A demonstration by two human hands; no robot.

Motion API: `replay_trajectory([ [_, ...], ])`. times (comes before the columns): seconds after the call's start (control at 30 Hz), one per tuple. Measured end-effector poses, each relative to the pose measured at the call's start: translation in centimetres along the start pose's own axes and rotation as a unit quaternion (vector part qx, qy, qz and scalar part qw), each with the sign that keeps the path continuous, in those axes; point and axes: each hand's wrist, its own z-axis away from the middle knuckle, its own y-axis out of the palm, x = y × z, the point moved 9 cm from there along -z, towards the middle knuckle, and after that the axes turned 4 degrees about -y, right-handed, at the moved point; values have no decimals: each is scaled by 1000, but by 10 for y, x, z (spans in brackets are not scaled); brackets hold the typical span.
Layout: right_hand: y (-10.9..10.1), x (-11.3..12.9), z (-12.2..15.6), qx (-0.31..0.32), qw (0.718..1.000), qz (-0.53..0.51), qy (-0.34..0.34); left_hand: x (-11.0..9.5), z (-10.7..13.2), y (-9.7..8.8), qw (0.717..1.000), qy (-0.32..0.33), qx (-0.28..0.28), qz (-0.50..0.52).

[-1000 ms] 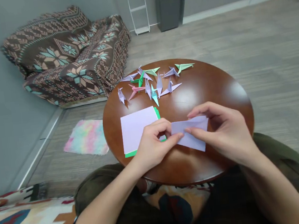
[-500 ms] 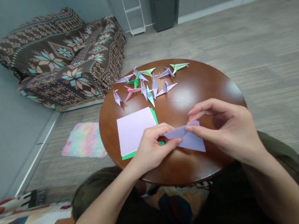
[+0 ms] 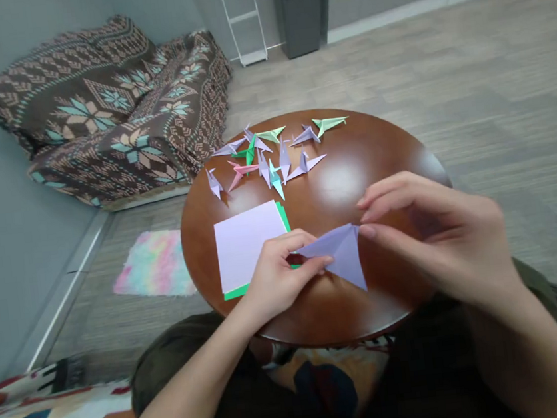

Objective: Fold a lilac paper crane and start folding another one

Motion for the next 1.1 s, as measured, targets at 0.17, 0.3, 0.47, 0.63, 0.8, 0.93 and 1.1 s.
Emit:
replay_trajectory([
  [0.17,8,2,0,52,999,-2,-3,0,-1,-1,1000,0,-1,7],
  [0.3,12,0,2,72,997,6,33,0,0,0,1000,-5,6,-1],
  [0.47,23,-3,6,106,991,55,66,-10,2,4,997,56,18,-55],
  [0.63,31,-4,6,156,986,40,45,-14,4,3,993,79,4,-86],
  [0.8,33,-6,5,144,989,6,43,-21,5,-1,991,100,-42,-72],
  [0.93,43,-6,7,153,987,-17,37,-27,7,-3,989,121,-67,-56],
  [1.1,48,-8,10,175,984,39,10,-31,8,-10,986,121,-75,-91],
])
